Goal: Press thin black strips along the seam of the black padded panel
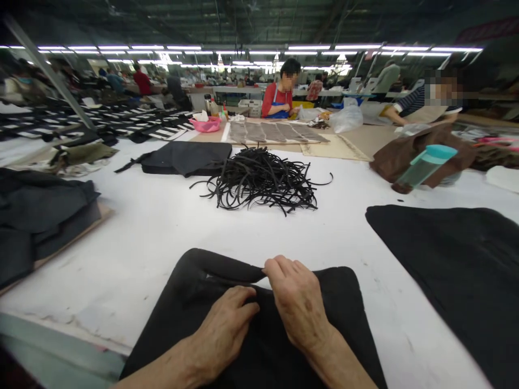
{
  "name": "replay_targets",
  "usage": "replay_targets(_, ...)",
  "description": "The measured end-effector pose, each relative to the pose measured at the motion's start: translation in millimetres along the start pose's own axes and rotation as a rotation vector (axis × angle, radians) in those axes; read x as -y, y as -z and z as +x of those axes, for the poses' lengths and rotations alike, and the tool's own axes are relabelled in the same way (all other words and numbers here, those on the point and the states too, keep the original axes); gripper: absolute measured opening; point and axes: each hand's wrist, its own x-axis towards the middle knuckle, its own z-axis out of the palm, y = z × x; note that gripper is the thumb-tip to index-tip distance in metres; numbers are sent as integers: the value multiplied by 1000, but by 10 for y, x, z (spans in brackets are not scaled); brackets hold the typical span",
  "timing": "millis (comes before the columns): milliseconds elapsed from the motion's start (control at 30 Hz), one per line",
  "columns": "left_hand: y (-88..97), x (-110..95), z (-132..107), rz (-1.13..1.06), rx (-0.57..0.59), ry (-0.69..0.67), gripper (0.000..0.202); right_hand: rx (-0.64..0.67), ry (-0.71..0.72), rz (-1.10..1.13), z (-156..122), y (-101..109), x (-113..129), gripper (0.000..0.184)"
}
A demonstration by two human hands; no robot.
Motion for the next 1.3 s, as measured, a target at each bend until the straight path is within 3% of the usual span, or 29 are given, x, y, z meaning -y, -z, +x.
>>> replay_targets(167,-84,-26,40,88,-39,87,35,-14,37,-31,-7,30,36,27)
replay_targets(267,-151,4,104,131,-37,56,45,-17,12,-33,4,23,38,26)
replay_targets(367,-155,26,191,101,-54,45,42,-12,-19,14,-4,28,30,24)
replay_targets(533,-82,-17,358,30,-15,111,30,-200,14,167,-24,186,83,17)
replay_targets(667,-115,-28,410,86,37,146,34,-277,86,117,-28,279,109,14)
replay_targets(767,-125,-14,386,127,106,147,32,-184,76,-7,-14,181,47,13)
replay_targets(900,-103,-34,330,128,148,127,22,7,-23,-185,44,-121,-137,18)
replay_targets(1067,-124,-75,272,209,217,-68,18,212,-24,-240,71,-453,-331,14)
replay_targets(1167,-129,-57,269,267,265,-127,14,193,-76,-185,55,-439,-357,13)
replay_targets(1300,-90,-26,316,239,251,-61,17,165,-226,25,-11,-174,-299,27)
